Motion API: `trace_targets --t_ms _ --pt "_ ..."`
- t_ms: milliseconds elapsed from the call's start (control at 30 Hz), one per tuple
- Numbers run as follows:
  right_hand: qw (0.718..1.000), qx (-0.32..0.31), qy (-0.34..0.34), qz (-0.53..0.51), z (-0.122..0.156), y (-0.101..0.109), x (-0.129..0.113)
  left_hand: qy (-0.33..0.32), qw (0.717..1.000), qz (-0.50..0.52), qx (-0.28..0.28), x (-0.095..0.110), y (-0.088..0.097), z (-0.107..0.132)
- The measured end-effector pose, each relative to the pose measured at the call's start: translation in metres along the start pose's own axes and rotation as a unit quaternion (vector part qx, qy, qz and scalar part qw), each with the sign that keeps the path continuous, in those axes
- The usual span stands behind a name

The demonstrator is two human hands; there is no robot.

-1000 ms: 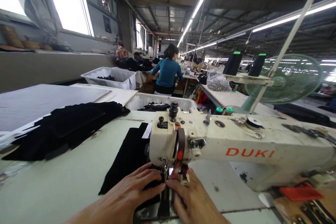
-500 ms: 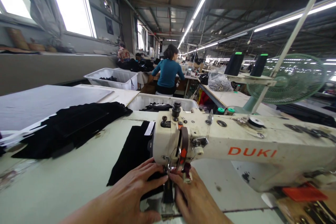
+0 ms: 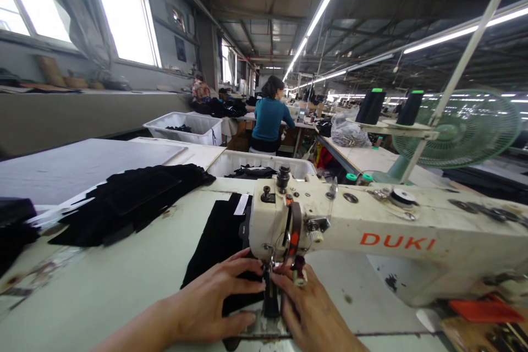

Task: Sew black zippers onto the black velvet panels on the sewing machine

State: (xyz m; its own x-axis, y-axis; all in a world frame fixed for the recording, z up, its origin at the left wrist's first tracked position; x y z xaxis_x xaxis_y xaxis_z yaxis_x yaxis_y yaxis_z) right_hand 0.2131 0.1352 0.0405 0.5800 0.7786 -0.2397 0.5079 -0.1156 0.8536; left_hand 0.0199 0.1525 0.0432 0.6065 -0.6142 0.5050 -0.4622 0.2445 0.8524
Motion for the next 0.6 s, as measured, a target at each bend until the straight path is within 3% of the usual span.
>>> trace_targets --t_ms 133,300,367,467,600 --pt "1.0 -0.007 0.002 -0.007 0.0 -0.002 0.0 0.034 0.996 -0.007 0.076 -0.016 0.009 -0.01" --pt "0.999 0.036 0.006 0.013 -0.001 0.01 0.002 0.069 0.988 -0.114 0.08 -0.021 0.008 -0.015" --pt "0.996 0.067 0.026 0.046 -0.002 0.019 -0.008 0.103 0.979 -0.151 0.093 -0.011 0.003 -0.006" --pt "0.988 0.105 0.06 0.1 -0.003 0.02 -0.038 0.144 0.963 -0.198 0.11 0.02 -0.007 0.021" --pt "0.961 0.176 0.117 0.181 0.011 -0.001 -0.077 0.077 0.979 -0.18 0.056 0.059 -0.016 0.065"
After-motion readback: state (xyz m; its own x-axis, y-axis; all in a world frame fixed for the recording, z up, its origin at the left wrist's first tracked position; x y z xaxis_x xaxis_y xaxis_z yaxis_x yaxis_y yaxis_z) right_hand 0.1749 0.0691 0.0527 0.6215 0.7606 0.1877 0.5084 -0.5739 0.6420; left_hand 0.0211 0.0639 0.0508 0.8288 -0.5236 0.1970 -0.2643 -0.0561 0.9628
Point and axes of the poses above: each hand's wrist, its own z-axis away from the middle knuckle, its own y-axis out of the back of the hand, x = y × z, the point moved 5 cm from there along -z, towards the middle knuckle, and after that the axes turned 8 degrees about y, right-handed, at the moved point
